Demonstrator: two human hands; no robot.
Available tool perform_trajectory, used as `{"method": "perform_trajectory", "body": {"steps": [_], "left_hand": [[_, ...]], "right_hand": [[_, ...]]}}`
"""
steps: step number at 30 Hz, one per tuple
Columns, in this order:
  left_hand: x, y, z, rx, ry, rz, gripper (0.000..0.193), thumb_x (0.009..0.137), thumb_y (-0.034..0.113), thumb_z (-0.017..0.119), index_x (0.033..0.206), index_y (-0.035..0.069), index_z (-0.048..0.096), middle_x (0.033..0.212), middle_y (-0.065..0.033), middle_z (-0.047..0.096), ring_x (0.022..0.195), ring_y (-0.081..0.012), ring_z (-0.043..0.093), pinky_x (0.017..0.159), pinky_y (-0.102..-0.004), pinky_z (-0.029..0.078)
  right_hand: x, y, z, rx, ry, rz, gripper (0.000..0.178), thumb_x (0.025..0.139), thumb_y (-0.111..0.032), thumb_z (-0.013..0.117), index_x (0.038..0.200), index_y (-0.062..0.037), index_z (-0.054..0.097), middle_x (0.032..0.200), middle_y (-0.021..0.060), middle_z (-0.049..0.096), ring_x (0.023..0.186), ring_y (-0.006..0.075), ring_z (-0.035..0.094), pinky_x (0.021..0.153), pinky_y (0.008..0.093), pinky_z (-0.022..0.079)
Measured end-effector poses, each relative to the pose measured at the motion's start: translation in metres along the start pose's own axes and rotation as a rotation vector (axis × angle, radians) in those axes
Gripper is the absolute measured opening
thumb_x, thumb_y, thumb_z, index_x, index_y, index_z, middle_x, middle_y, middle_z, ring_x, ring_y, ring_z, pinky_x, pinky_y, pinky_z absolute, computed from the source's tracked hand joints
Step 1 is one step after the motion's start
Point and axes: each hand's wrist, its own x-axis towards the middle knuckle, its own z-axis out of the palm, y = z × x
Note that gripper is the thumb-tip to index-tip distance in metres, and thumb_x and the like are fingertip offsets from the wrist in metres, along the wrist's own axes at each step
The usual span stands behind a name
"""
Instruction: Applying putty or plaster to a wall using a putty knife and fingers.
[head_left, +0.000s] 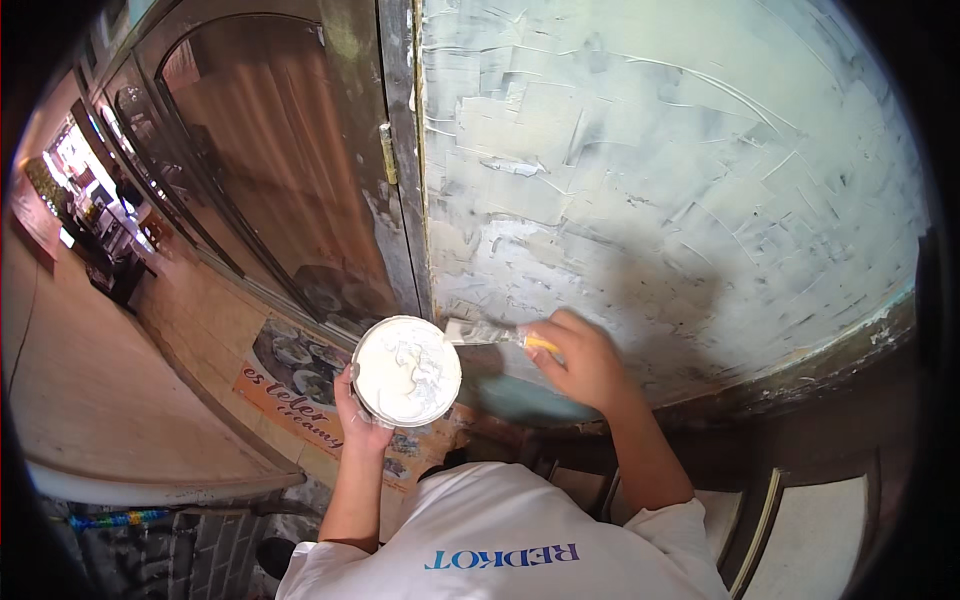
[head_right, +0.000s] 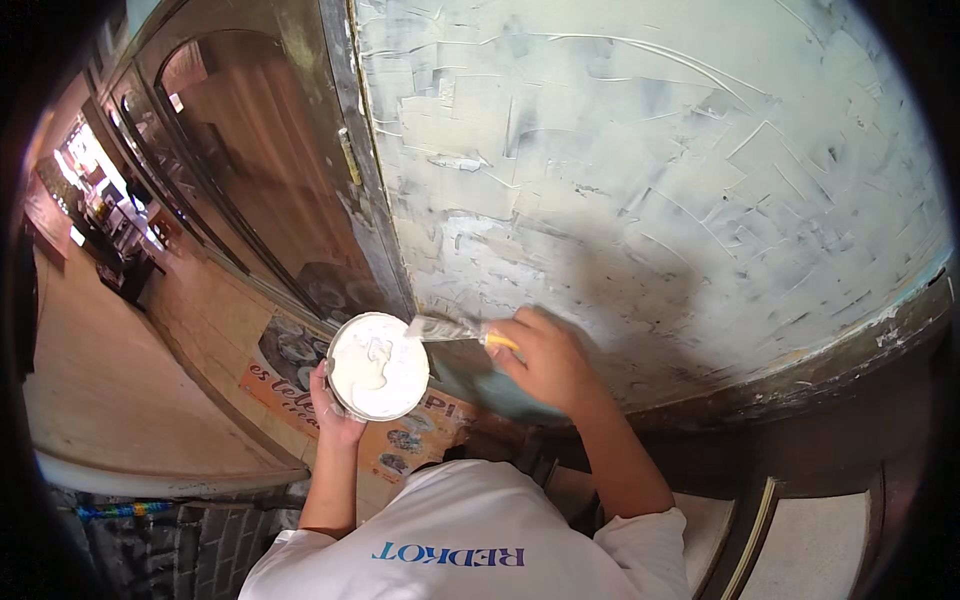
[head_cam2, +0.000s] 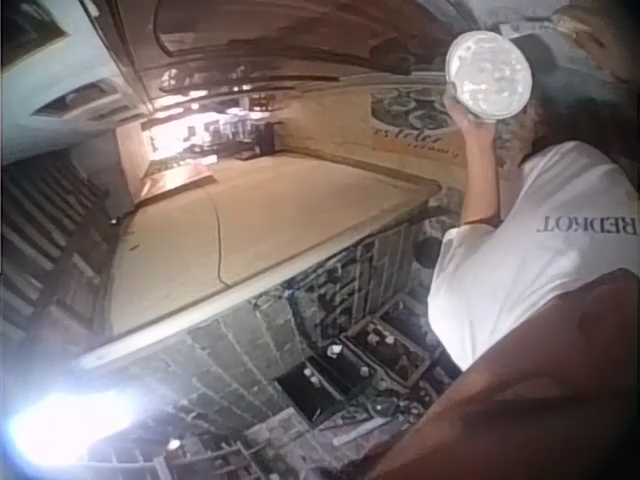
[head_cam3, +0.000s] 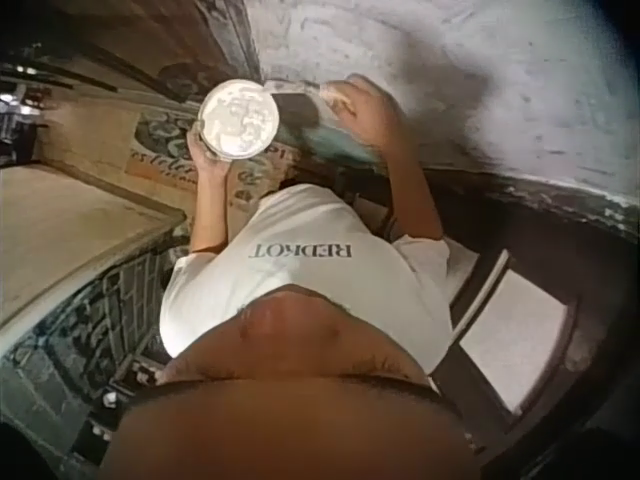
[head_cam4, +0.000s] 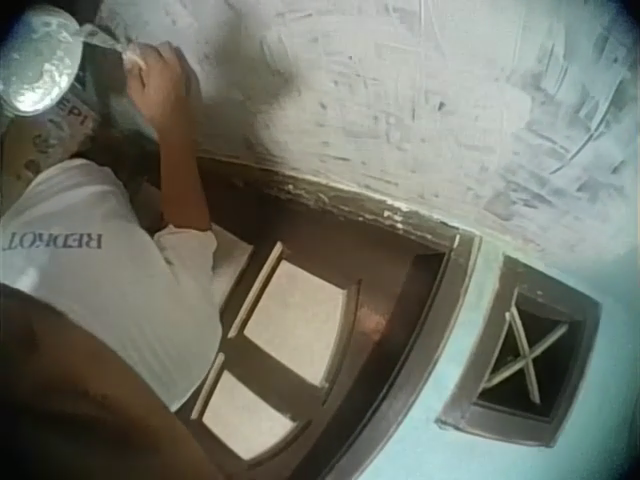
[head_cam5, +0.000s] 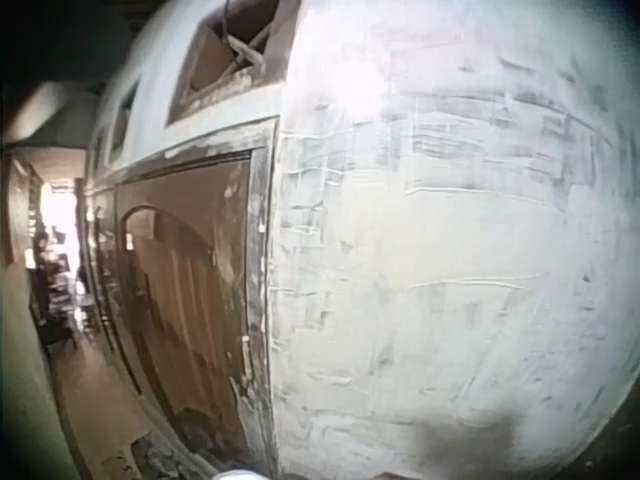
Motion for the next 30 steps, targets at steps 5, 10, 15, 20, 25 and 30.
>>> {"method": "perform_trajectory", "body": {"steps": [5, 10, 15, 20, 25, 30], "left_hand": [[-0.002, 0.002, -0.007, 0.017, -0.002, -0.003, 0.053, 0.092, 0.040, 0.040, 0.128, 0.003, 0.051, 0.130, -0.0138, 0.055, 0.116, -0.0294, 0.053, 0.100, -0.0412, 0.042], [-0.003, -0.001, -0.001, 0.049, 0.015, 0.006, 0.050, 0.093, 0.039, 0.041, 0.127, 0.003, 0.052, 0.128, -0.0130, 0.056, 0.115, -0.0289, 0.054, 0.100, -0.0410, 0.042], [-0.001, -0.004, -0.004, 0.020, 0.031, -0.011, 0.050, 0.093, 0.039, 0.041, 0.127, 0.003, 0.052, 0.127, -0.0132, 0.057, 0.115, -0.0288, 0.055, 0.100, -0.0411, 0.043], [0.001, -0.007, 0.005, 0.032, 0.008, -0.018, 0.051, 0.093, 0.038, 0.040, 0.128, 0.002, 0.051, 0.129, -0.0136, 0.056, 0.116, -0.0290, 0.054, 0.100, -0.0408, 0.043], [0.002, -0.011, 0.004, 0.075, -0.003, -0.006, 0.051, 0.093, 0.038, 0.040, 0.128, 0.002, 0.051, 0.130, -0.0139, 0.055, 0.117, -0.0294, 0.054, 0.100, -0.0411, 0.043], [0.000, -0.012, 0.005, 0.039, 0.026, -0.022, 0.050, 0.094, 0.037, 0.040, 0.128, 0.002, 0.051, 0.130, -0.0139, 0.055, 0.116, -0.0293, 0.054, 0.101, -0.0415, 0.043]], "right_hand": [[0.003, -0.007, 0.011, 0.294, -0.344, 0.208, 0.021, 0.092, -0.022, 0.057, 0.091, -0.0017, 0.063, 0.065, 0.0107, 0.057, 0.059, 0.0242, 0.052, 0.060, 0.0343, 0.044], [0.004, 0.012, 0.011, 0.425, -0.296, 0.309, 0.029, 0.096, -0.024, 0.051, 0.082, -0.0003, 0.058, 0.059, 0.0032, 0.049, 0.057, 0.0107, 0.045, 0.055, 0.0300, 0.040], [0.005, 0.015, 0.004, 0.495, -0.267, 0.358, 0.028, 0.098, -0.024, 0.048, 0.081, -0.0034, 0.059, 0.061, -0.0020, 0.050, 0.056, 0.0069, 0.042, 0.054, 0.0267, 0.039], [-0.001, 0.011, 0.011, 0.511, -0.360, 0.326, 0.030, 0.099, -0.025, 0.048, 0.084, -0.0021, 0.060, 0.061, -0.0022, 0.051, 0.056, 0.0077, 0.043, 0.054, 0.0265, 0.039], [0.003, 0.026, 0.015, 0.551, -0.376, 0.432, 0.030, 0.098, -0.026, 0.049, 0.087, -0.0016, 0.061, 0.061, -0.0023, 0.051, 0.056, 0.0080, 0.042, 0.054, 0.0266, 0.039], [0.001, 0.023, 0.022, 0.530, -0.132, 0.298, 0.022, 0.097, -0.021, 0.052, 0.099, -0.0014, 0.059, 0.071, 0.0032, 0.054, 0.064, 0.0105, 0.047, 0.060, 0.0281, 0.042]]}}
